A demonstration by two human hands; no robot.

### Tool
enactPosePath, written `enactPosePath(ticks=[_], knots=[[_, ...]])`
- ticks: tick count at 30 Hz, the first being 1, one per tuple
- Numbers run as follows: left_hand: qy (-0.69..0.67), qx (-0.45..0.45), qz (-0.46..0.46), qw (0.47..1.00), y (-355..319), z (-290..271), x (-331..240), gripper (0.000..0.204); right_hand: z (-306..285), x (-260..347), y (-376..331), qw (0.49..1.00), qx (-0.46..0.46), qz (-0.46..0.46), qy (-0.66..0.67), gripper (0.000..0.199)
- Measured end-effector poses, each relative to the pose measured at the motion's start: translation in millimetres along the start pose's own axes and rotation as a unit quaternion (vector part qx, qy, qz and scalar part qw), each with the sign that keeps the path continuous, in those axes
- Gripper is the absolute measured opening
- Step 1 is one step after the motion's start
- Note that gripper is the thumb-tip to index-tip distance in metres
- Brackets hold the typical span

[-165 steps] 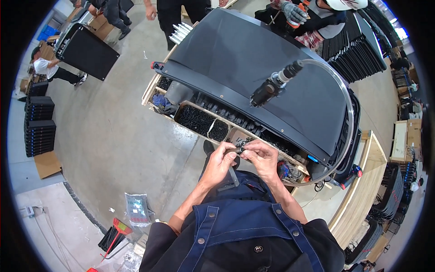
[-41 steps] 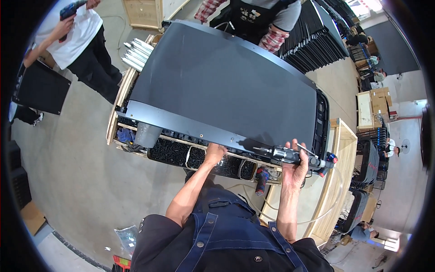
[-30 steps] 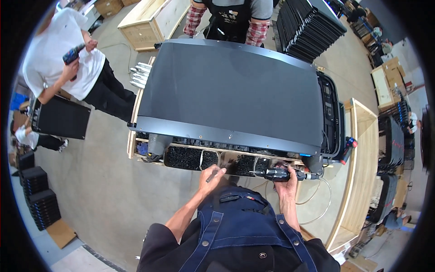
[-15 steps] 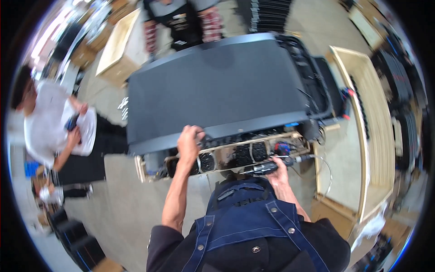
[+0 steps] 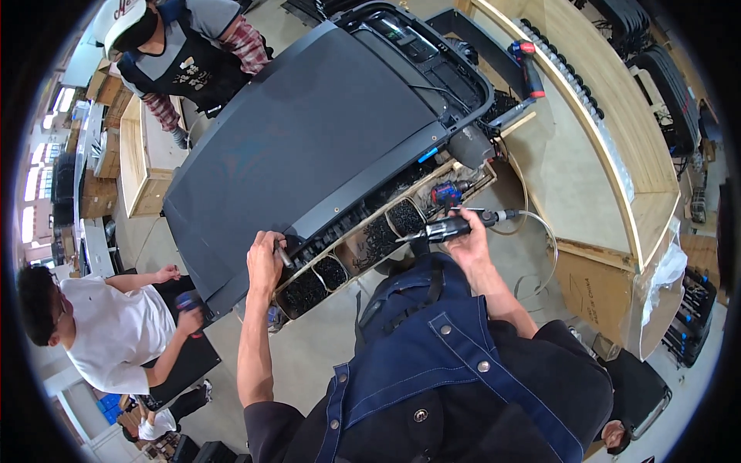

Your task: Assembling the main components of a treadmill unit, including wiring and housing covers.

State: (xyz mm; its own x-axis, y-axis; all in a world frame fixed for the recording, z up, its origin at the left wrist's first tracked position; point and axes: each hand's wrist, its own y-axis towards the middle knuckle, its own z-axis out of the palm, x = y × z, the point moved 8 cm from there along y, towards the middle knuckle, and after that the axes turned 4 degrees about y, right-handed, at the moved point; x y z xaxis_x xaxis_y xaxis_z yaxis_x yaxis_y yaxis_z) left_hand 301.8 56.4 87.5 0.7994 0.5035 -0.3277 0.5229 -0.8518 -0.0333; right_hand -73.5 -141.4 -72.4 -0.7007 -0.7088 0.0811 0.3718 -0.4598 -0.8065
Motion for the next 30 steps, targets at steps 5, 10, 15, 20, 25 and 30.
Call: enactPosePath(ticks=[5, 10, 15, 20, 25, 30], knots=[[0.068, 0.064, 0.067, 0.993, -3, 1, -22, 0.034, -5, 20, 8, 0.999, -0.027, -0.012, 0.043, 0.036], [0.109, 0.147, 0.095, 0.978, 0, 6, -22, 0.025, -11, 26, 14, 0.999, -0.010, -0.008, 0.049, 0.037], [0.185, 0.197, 0.186, 0.945, 8, 10, -24, 0.017, -20, 29, 12, 0.999, -0.005, -0.017, 0.046, 0.034], [0.237, 0.222, 0.276, 0.905, 9, 13, -33, 0.013, -21, 25, 3, 0.999, -0.013, -0.010, 0.028, 0.033], [0.246, 0.220, 0.288, 0.899, 2, 16, -28, 0.013, -29, 18, 4, 0.999, -0.031, -0.007, -0.005, 0.034], [0.244, 0.212, 0.267, 0.908, 5, 14, -22, 0.014, -38, 21, 10, 1.000, -0.010, -0.019, -0.015, 0.026]])
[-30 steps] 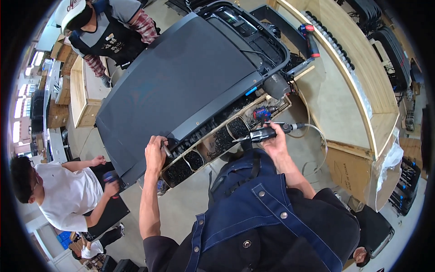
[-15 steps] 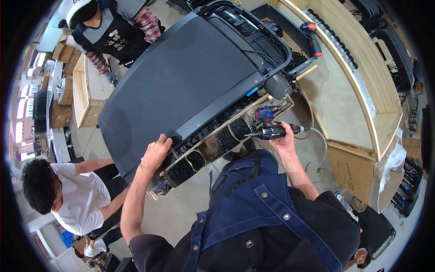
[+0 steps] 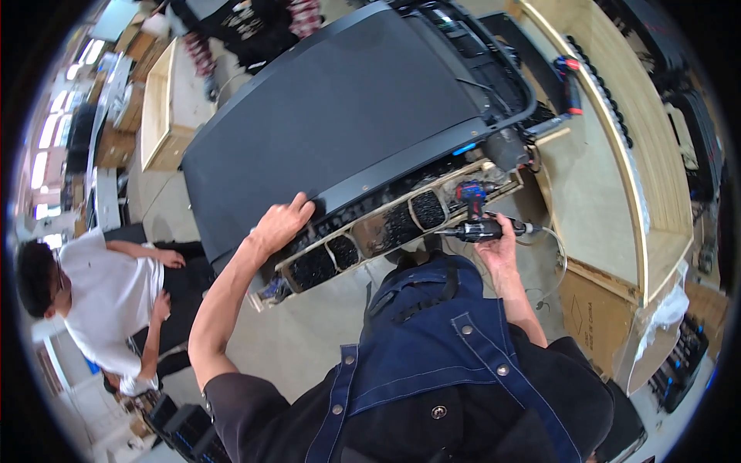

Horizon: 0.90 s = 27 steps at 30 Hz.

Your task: Assembling the main components of a treadmill unit, including wiring and housing covers.

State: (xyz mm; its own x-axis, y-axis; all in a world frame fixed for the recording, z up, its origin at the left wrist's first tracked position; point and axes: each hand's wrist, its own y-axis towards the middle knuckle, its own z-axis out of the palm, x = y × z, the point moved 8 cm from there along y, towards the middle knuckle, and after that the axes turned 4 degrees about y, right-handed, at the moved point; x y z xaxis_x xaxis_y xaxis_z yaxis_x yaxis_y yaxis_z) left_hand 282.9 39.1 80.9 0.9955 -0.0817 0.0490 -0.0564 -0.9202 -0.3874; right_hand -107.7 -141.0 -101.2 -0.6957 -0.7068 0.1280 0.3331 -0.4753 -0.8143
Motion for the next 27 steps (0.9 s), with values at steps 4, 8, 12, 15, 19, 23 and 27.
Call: enactPosePath(ticks=[4, 8, 12, 15, 19, 23, 27], knots=[[-0.076, -0.091, -0.091, 0.989, -18, -3, -4, 0.023, -7, -4, 13, 0.999, -0.003, 0.037, -0.015, 0.027], [-0.265, -0.261, -0.208, 0.905, -52, 12, -34, 0.030, -7, -11, 8, 0.998, -0.026, 0.025, -0.059, 0.027], [-0.697, -0.025, -0.424, 0.578, -79, 191, -115, 0.020, -21, -19, 15, 0.996, -0.020, 0.025, -0.085, 0.027], [-0.824, 0.042, -0.459, 0.330, -79, 306, -193, 0.015, -28, -28, 13, 0.992, -0.015, 0.065, -0.103, 0.030], [-0.775, -0.002, -0.513, 0.370, -59, 378, -199, 0.012, -43, -31, 13, 0.987, -0.056, 0.067, -0.135, 0.031], [-0.695, -0.113, -0.599, 0.383, -82, 413, -136, 0.011, -37, -38, 6, 0.981, -0.066, 0.069, -0.167, 0.029], [-0.711, -0.110, -0.579, 0.384, -93, 410, -70, 0.061, -39, -26, 12, 0.981, -0.005, 0.073, -0.177, 0.031]])
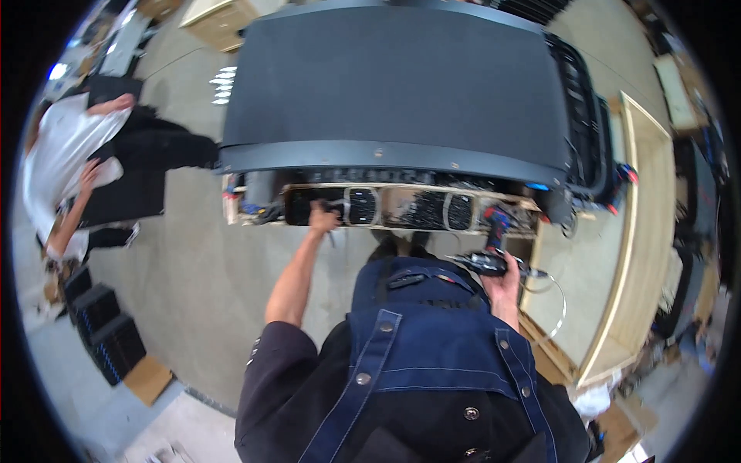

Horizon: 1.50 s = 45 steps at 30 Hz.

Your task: Assembling the main components of a treadmill unit, including wiring and housing covers.

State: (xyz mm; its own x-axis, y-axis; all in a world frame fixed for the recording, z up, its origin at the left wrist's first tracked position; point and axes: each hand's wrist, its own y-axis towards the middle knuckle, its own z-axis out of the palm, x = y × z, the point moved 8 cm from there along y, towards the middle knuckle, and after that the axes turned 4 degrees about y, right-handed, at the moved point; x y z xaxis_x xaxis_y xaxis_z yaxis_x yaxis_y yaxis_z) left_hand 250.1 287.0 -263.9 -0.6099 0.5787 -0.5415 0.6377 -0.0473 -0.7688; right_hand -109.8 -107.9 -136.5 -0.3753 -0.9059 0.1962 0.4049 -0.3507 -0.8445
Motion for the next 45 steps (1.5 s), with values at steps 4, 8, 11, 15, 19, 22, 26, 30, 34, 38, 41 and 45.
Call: enactPosePath(ticks=[4, 8, 11, 15, 19, 22, 26, 30, 34, 38, 41, 45], knots=[[0.269, -0.328, 0.303, 0.853, -53, -45, -60, 0.052, 37, -20, -18, 0.998, -0.048, -0.015, 0.023, 0.022], [0.127, 0.058, 0.259, 0.956, -91, 44, -80, 0.027, 52, -28, -24, 0.997, -0.055, -0.040, 0.044, 0.020], [-0.043, 0.335, 0.181, 0.924, -174, 128, -113, 0.034, 65, -42, -28, 0.996, -0.052, -0.044, 0.060, 0.019], [-0.120, 0.391, 0.202, 0.890, -225, 164, -151, 0.039, 72, -64, -30, 0.996, -0.038, -0.054, 0.063, 0.020], [-0.157, 0.328, 0.198, 0.910, -226, 163, -160, 0.036, 61, -77, -28, 0.989, -0.040, -0.065, 0.125, 0.027], [-0.221, 0.338, 0.124, 0.906, -220, 178, -145, 0.038, 82, -91, -58, 0.995, -0.027, -0.041, 0.085, 0.038], [-0.199, 0.357, 0.200, 0.891, -223, 198, -157, 0.041, 71, -96, -56, 0.992, -0.049, -0.014, 0.116, 0.042], [-0.150, 0.395, 0.264, 0.867, -261, 230, -202, 0.043, 77, -77, -61, 0.991, -0.009, -0.016, 0.130, 0.051], [-0.195, 0.362, 0.358, 0.838, -293, 254, -245, 0.050, 111, -69, -75, 0.984, 0.083, 0.104, 0.122, 0.071], [-0.211, 0.303, 0.404, 0.837, -316, 278, -283, 0.053, 138, -38, -104, 0.964, 0.125, 0.210, 0.108, 0.080], [-0.208, 0.257, 0.433, 0.839, -346, 297, -315, 0.051, 144, -3, -133, 0.912, 0.316, 0.259, -0.038, 0.070], [-0.211, 0.205, 0.521, 0.801, -406, 313, -360, 0.053, 148, 40, -149, 0.882, 0.382, 0.263, -0.086, 0.059]])
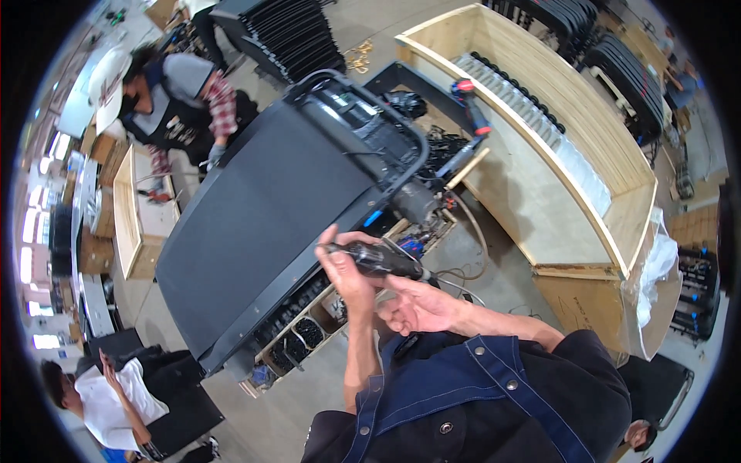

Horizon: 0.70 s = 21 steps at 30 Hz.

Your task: Assembling the main components of a treadmill unit, including wiring and housing covers.

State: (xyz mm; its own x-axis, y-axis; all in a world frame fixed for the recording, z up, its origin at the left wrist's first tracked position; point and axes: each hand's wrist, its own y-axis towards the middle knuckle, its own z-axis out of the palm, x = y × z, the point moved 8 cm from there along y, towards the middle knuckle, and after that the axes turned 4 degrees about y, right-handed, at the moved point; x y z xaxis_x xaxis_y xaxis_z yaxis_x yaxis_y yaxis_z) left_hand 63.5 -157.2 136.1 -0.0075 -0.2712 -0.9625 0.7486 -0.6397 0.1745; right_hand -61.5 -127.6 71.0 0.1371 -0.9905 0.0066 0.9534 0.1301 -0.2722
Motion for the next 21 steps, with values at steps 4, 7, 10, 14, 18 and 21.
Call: enactPosePath(ticks=[4, 7, 10, 14, 18, 21], knots=[[0.006, 0.054, 0.103, 0.993, 19, 44, -30, 0.052, 27, 38, -42, 0.992, 0.027, -0.033, -0.117, 0.050], [0.035, 0.066, 0.126, 0.989, 33, 54, -51, 0.049, 25, 54, -81, 0.923, -0.050, -0.057, -0.378, 0.035], [0.182, 0.129, 0.135, 0.965, 24, 79, -71, 0.035, 15, 85, -111, 0.832, -0.136, -0.218, -0.492, 0.022], [0.334, 0.299, 0.051, 0.893, -21, 104, -38, 0.019, 19, 121, -150, 0.771, -0.154, -0.356, -0.505, 0.027], [0.416, 0.390, -0.135, 0.810, -73, 119, 0, 0.025, 25, 143, -167, 0.699, -0.144, -0.384, -0.586, 0.036], [0.394, 0.440, -0.100, 0.801, -94, 132, 3, 0.029, 20, 136, -165, 0.691, -0.148, -0.277, -0.651, 0.035]])
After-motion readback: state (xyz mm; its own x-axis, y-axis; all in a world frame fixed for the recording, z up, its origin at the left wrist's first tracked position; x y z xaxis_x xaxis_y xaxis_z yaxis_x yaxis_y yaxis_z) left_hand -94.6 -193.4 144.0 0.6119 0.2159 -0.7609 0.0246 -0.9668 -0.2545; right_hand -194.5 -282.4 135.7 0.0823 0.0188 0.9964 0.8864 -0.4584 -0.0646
